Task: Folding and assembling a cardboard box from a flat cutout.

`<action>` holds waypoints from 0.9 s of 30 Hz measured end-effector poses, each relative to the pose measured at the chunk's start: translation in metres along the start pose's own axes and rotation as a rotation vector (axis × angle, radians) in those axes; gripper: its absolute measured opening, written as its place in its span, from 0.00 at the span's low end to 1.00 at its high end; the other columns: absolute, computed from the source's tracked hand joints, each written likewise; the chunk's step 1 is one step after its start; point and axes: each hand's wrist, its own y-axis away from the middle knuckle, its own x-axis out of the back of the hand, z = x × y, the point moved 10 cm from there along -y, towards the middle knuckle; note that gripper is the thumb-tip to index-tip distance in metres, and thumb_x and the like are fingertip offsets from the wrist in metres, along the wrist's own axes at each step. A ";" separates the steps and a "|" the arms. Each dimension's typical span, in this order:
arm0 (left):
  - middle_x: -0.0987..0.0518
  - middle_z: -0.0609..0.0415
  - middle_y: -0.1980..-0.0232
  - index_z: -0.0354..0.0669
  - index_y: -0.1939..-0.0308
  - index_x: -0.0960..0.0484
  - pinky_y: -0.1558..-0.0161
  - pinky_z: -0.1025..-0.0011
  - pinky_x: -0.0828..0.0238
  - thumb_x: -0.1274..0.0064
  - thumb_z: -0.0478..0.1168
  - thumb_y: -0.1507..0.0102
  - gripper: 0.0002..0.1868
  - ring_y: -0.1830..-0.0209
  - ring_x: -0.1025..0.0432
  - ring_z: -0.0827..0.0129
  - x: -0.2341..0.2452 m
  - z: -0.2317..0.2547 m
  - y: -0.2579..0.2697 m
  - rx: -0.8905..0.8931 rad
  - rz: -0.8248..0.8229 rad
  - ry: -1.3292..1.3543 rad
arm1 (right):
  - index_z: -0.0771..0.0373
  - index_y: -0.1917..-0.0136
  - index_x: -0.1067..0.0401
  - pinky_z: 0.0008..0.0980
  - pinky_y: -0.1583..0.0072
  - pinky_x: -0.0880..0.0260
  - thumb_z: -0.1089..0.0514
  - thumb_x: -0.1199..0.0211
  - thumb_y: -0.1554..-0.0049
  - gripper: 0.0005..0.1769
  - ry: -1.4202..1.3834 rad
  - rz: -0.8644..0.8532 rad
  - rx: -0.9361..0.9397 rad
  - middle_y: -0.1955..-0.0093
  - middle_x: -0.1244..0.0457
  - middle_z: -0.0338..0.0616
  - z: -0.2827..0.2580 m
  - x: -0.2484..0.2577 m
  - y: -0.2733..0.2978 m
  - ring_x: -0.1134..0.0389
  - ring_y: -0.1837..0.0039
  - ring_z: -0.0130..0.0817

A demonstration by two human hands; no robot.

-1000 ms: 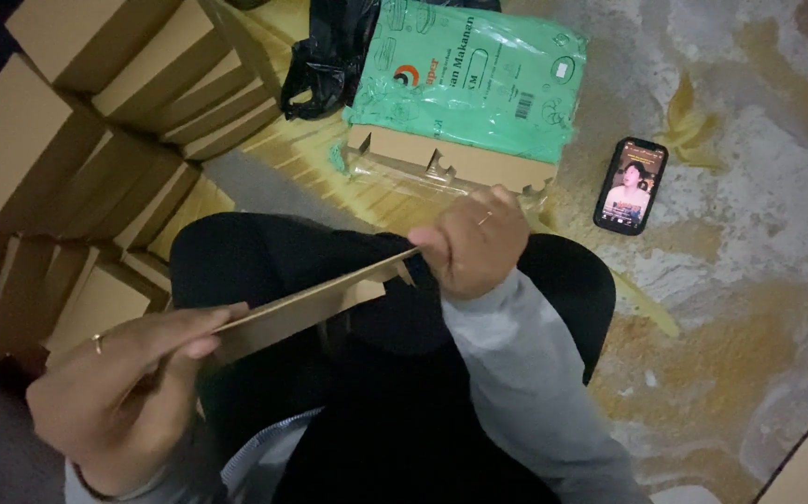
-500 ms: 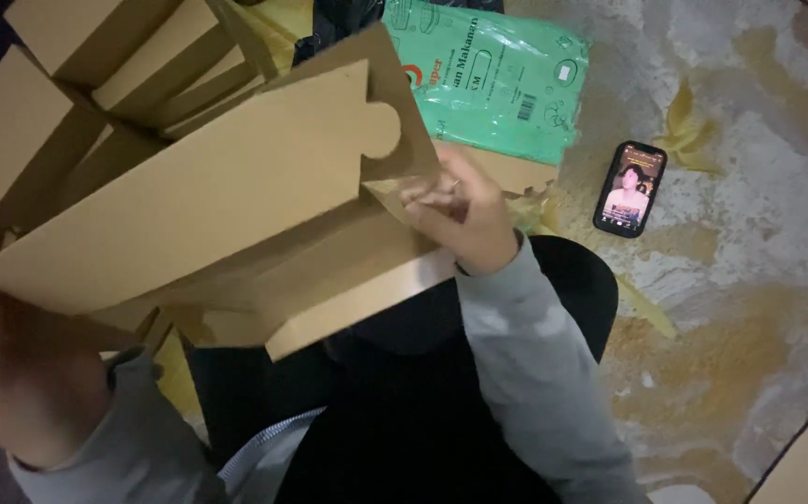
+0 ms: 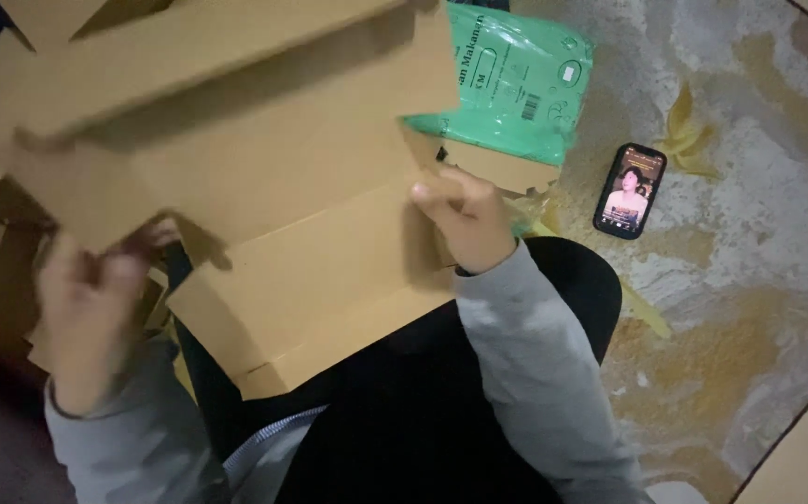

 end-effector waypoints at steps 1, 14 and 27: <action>0.23 0.37 0.40 0.31 0.33 0.32 0.32 0.60 0.22 0.58 0.28 0.28 0.18 0.42 0.24 0.56 -0.005 0.001 -0.001 0.002 -0.001 0.001 | 0.54 0.68 0.49 0.27 0.56 0.47 0.48 0.40 0.36 0.25 0.001 0.000 -0.002 0.67 0.52 0.31 -0.003 0.000 -0.001 0.50 0.62 0.24; 0.24 0.53 0.42 0.43 0.38 0.33 0.41 0.72 0.30 0.52 0.50 0.33 0.24 0.44 0.29 0.70 -0.032 -0.038 -0.010 0.163 -0.081 0.004 | 0.66 0.22 0.44 0.42 0.21 0.49 0.54 0.45 0.36 0.32 0.043 -0.036 -0.041 0.21 0.45 0.51 -0.001 -0.006 -0.004 0.47 0.19 0.45; 0.27 0.58 0.65 0.42 0.38 0.26 0.65 0.81 0.35 0.51 0.23 0.34 0.21 0.68 0.32 0.75 -0.071 -0.013 -0.018 0.110 -0.078 0.160 | 0.61 0.34 0.27 0.43 0.40 0.29 0.59 0.33 0.39 0.20 -0.071 -0.009 -0.032 0.56 0.33 0.47 0.032 0.003 -0.002 0.30 0.48 0.37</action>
